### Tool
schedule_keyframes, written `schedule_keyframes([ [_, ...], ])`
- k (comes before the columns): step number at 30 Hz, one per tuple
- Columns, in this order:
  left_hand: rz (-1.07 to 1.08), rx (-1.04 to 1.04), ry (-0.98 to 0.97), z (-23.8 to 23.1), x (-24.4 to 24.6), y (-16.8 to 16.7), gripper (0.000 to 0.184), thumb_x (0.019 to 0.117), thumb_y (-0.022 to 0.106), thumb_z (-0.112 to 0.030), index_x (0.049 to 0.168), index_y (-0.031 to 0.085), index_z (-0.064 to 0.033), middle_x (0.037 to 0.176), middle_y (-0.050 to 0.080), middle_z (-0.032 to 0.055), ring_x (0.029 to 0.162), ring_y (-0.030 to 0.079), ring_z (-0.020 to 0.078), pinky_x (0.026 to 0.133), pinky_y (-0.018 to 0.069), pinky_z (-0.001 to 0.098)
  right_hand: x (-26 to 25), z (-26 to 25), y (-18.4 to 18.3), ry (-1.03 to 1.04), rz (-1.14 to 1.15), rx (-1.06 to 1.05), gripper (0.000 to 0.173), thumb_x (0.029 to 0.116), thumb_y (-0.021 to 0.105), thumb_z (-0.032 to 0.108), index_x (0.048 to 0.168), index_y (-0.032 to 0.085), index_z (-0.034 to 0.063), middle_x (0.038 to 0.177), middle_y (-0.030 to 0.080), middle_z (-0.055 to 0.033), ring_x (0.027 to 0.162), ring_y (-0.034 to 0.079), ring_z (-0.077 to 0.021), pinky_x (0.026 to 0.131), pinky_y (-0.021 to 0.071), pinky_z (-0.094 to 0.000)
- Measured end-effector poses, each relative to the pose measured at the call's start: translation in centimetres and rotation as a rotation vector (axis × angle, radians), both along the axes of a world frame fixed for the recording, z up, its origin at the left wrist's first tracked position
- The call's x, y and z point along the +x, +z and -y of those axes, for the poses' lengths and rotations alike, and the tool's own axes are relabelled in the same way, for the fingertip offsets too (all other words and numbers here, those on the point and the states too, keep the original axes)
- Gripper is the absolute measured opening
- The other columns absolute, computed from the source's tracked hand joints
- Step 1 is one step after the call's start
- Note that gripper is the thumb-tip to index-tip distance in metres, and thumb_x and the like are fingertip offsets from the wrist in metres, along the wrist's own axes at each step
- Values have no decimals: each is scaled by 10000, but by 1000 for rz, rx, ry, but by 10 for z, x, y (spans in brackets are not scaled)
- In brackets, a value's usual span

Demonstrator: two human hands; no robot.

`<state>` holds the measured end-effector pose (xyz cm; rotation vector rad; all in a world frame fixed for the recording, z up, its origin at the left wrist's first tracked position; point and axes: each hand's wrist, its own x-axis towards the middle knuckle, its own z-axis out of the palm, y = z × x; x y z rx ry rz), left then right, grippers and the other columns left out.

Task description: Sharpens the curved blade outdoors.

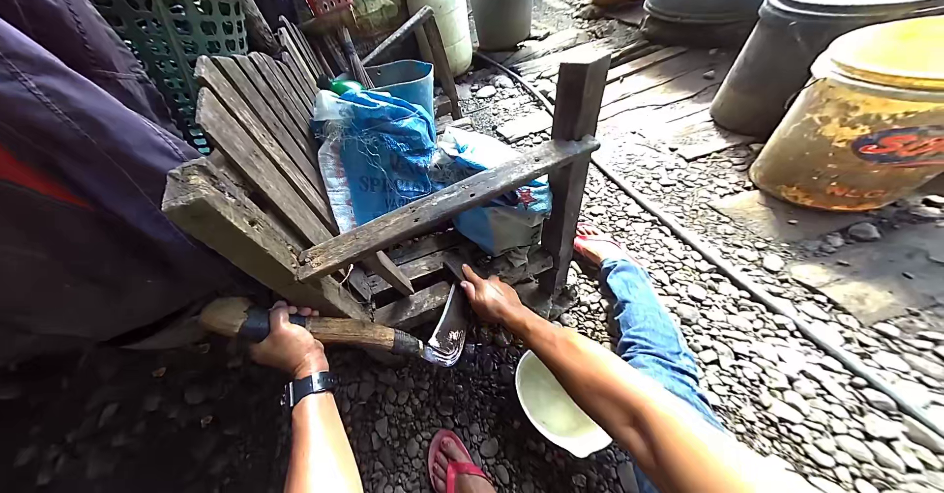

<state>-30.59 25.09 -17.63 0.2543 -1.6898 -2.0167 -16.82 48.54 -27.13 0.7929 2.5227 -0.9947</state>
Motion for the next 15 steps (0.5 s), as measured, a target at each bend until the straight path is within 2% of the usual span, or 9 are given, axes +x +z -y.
schedule_keyframes([
  [2,1,5,4,0,0,3,38,1001,548,-7,995,518,-28,608,535,-18,441,576,82,463,565,253,-8,1,2,-22,14,-11,580,1121,218,458,1669,156,279,1430,560,-277,1272,588,-453,1025,477,-599],
  [4,1,16,-11,0,0,4,78,1007,550,-2,1068,502,-1,637,528,-8,451,571,79,468,563,250,11,10,-3,37,-18,32,583,1118,253,459,1668,163,287,1431,510,-341,1185,612,-504,972,502,-616],
  [6,-13,16,-12,0,-2,3,85,996,553,7,1065,503,2,627,533,-10,449,576,80,463,564,252,29,17,-6,101,-43,76,581,1116,284,469,1664,181,307,1406,493,-372,1124,624,-516,945,508,-605],
  [8,-15,12,-11,0,-2,2,56,995,552,1,1032,511,-11,611,536,-18,442,576,81,458,564,256,25,13,-4,78,-55,45,574,1119,274,459,1663,190,297,1404,514,-360,1136,626,-515,953,505,-615],
  [11,-17,12,-6,0,-1,1,41,999,550,-2,995,519,-28,603,537,-19,441,578,82,453,562,253,-7,1,1,-42,-24,-74,573,1128,216,425,1668,176,237,1397,603,-253,1281,592,-430,1049,458,-593],
  [12,-14,10,-10,0,-1,3,42,1001,547,0,996,518,-30,609,533,-20,447,579,79,458,563,251,-10,2,0,-64,-24,-80,577,1126,215,427,1668,171,235,1377,619,-244,1275,599,-420,1047,463,-585],
  [15,-14,15,-14,-2,0,3,50,992,546,14,988,523,-31,602,535,-22,442,578,78,451,562,252,16,18,-6,-39,-41,-29,590,1119,243,458,1671,139,279,1390,556,-319,1154,637,-476,968,508,-600],
])
